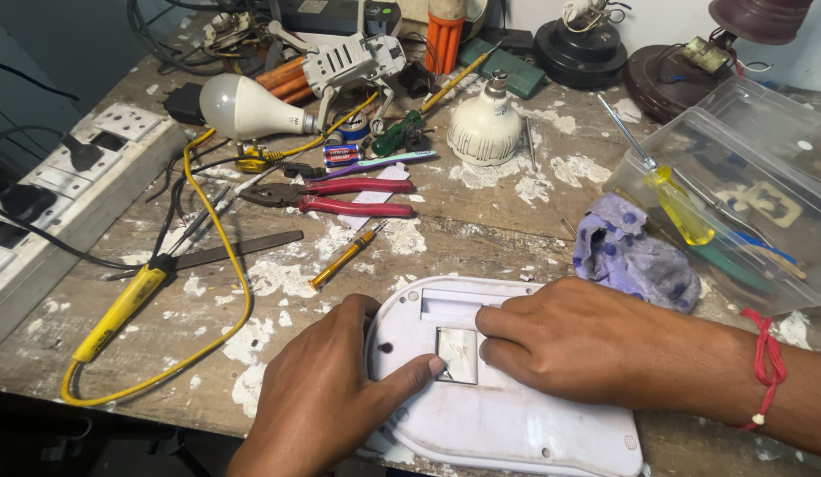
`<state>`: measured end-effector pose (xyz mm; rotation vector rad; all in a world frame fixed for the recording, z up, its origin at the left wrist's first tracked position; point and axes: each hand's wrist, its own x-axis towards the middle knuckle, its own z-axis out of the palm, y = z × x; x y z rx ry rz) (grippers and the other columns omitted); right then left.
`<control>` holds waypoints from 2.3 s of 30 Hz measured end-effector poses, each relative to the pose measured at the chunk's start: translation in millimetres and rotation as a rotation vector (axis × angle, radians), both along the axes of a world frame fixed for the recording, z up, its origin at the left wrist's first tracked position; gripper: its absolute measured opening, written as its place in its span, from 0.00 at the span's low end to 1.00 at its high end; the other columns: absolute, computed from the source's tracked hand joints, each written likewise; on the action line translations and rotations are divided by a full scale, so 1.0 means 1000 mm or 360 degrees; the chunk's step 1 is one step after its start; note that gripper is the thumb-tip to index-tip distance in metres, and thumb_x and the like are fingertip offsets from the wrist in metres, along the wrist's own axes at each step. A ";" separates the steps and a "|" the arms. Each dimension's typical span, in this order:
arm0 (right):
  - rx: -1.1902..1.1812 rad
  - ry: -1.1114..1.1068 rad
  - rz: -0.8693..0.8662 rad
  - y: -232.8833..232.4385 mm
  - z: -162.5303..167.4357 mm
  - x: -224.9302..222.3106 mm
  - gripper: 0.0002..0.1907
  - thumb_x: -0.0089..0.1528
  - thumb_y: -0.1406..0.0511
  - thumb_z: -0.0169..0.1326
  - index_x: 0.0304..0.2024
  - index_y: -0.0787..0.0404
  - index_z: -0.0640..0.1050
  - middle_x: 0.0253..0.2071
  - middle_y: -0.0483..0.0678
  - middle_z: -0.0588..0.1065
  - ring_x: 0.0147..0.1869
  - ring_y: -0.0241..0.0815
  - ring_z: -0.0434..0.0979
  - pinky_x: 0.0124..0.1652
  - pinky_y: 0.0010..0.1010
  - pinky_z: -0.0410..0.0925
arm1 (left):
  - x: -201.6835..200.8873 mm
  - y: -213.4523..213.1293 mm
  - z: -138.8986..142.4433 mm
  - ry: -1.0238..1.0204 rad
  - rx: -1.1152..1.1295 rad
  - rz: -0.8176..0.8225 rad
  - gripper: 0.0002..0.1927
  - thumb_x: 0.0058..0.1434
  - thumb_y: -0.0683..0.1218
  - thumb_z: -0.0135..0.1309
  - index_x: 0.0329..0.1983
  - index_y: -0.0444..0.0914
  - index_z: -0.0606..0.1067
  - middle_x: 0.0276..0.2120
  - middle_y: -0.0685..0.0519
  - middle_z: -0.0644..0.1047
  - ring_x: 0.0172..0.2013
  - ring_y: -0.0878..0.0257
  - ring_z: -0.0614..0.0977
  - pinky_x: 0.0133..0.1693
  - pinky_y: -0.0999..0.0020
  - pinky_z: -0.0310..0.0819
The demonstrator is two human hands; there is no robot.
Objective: The person holds a white plastic light fixture on a cluttered workbench and uses a yellow-handled screwdriver to unscrew screws from its back panel, repositioning the fixture between screws and continuing to loosen additional screws by hand and with the screwdriver.
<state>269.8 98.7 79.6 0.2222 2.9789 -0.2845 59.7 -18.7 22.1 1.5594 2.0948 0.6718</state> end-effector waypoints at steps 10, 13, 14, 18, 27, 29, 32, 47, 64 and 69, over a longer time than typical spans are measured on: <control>0.0145 -0.0092 0.0061 -0.006 0.007 -0.006 0.08 0.62 0.66 0.51 0.34 0.67 0.72 0.25 0.55 0.73 0.30 0.58 0.77 0.31 0.51 0.69 | 0.001 -0.003 0.009 0.0026 -0.0175 0.0008 0.42 0.44 0.74 0.66 0.46 0.39 0.72 0.30 0.41 0.80 0.38 0.44 0.83 0.41 0.49 0.75; 0.0342 -0.0105 0.0345 -0.006 0.013 -0.009 0.07 0.59 0.66 0.53 0.33 0.66 0.74 0.31 0.54 0.74 0.33 0.55 0.79 0.31 0.48 0.70 | 0.000 -0.002 0.011 0.0053 -0.0276 -0.0014 0.40 0.45 0.74 0.64 0.44 0.39 0.71 0.28 0.42 0.80 0.37 0.45 0.83 0.41 0.49 0.74; 0.0419 -0.0123 0.0451 -0.005 0.015 -0.011 0.07 0.58 0.66 0.54 0.33 0.65 0.75 0.34 0.54 0.75 0.34 0.54 0.79 0.31 0.47 0.71 | -0.001 -0.002 0.011 0.0064 -0.0330 -0.0021 0.39 0.46 0.75 0.64 0.43 0.39 0.71 0.28 0.43 0.80 0.37 0.46 0.83 0.41 0.49 0.74; 0.0380 -0.0299 0.0532 -0.004 0.021 -0.025 0.06 0.51 0.68 0.56 0.27 0.67 0.77 0.30 0.54 0.75 0.34 0.56 0.80 0.30 0.48 0.71 | -0.002 -0.002 0.012 0.0061 -0.0259 -0.0040 0.38 0.43 0.73 0.62 0.42 0.40 0.71 0.27 0.43 0.79 0.36 0.45 0.83 0.40 0.48 0.74; 0.0312 -0.0200 0.0778 0.011 0.016 -0.025 0.07 0.55 0.66 0.56 0.27 0.63 0.74 0.28 0.50 0.73 0.31 0.50 0.79 0.27 0.43 0.70 | -0.006 0.002 0.011 0.0067 -0.0279 -0.0031 0.39 0.43 0.75 0.65 0.43 0.41 0.72 0.27 0.43 0.80 0.34 0.45 0.83 0.38 0.49 0.75; 0.0295 -0.0079 0.0797 0.017 0.014 -0.019 0.07 0.53 0.66 0.56 0.26 0.63 0.73 0.28 0.49 0.72 0.31 0.49 0.78 0.25 0.43 0.70 | -0.006 0.002 0.011 0.0117 -0.0282 -0.0030 0.40 0.43 0.75 0.65 0.42 0.41 0.72 0.25 0.43 0.80 0.34 0.46 0.83 0.38 0.49 0.75; 0.0343 0.0007 0.0775 0.019 0.011 -0.008 0.07 0.54 0.66 0.56 0.28 0.63 0.71 0.27 0.47 0.70 0.32 0.46 0.77 0.23 0.40 0.68 | -0.006 0.002 0.011 0.0143 -0.0390 -0.0056 0.39 0.45 0.75 0.64 0.43 0.41 0.73 0.27 0.46 0.81 0.34 0.49 0.84 0.37 0.52 0.76; -0.0093 0.0460 0.0281 0.012 -0.007 0.022 0.06 0.62 0.67 0.59 0.40 0.61 0.77 0.32 0.47 0.74 0.33 0.46 0.79 0.29 0.39 0.71 | -0.004 -0.003 0.009 0.0136 -0.0307 -0.0064 0.40 0.45 0.75 0.63 0.46 0.41 0.72 0.25 0.45 0.80 0.32 0.49 0.85 0.36 0.52 0.76; -0.0087 0.0418 0.0089 0.007 -0.015 0.022 0.11 0.57 0.68 0.61 0.42 0.63 0.76 0.35 0.49 0.71 0.33 0.49 0.79 0.30 0.41 0.70 | -0.007 -0.003 0.010 0.0112 -0.0274 -0.0071 0.39 0.45 0.76 0.63 0.40 0.40 0.72 0.25 0.43 0.79 0.34 0.45 0.84 0.39 0.49 0.75; -0.0173 0.0372 0.0121 0.010 -0.001 0.024 0.11 0.55 0.69 0.60 0.41 0.62 0.77 0.37 0.49 0.71 0.34 0.50 0.78 0.29 0.41 0.69 | -0.010 -0.003 0.001 0.0115 -0.0199 -0.0097 0.39 0.45 0.76 0.63 0.40 0.39 0.73 0.27 0.43 0.80 0.35 0.45 0.84 0.39 0.49 0.75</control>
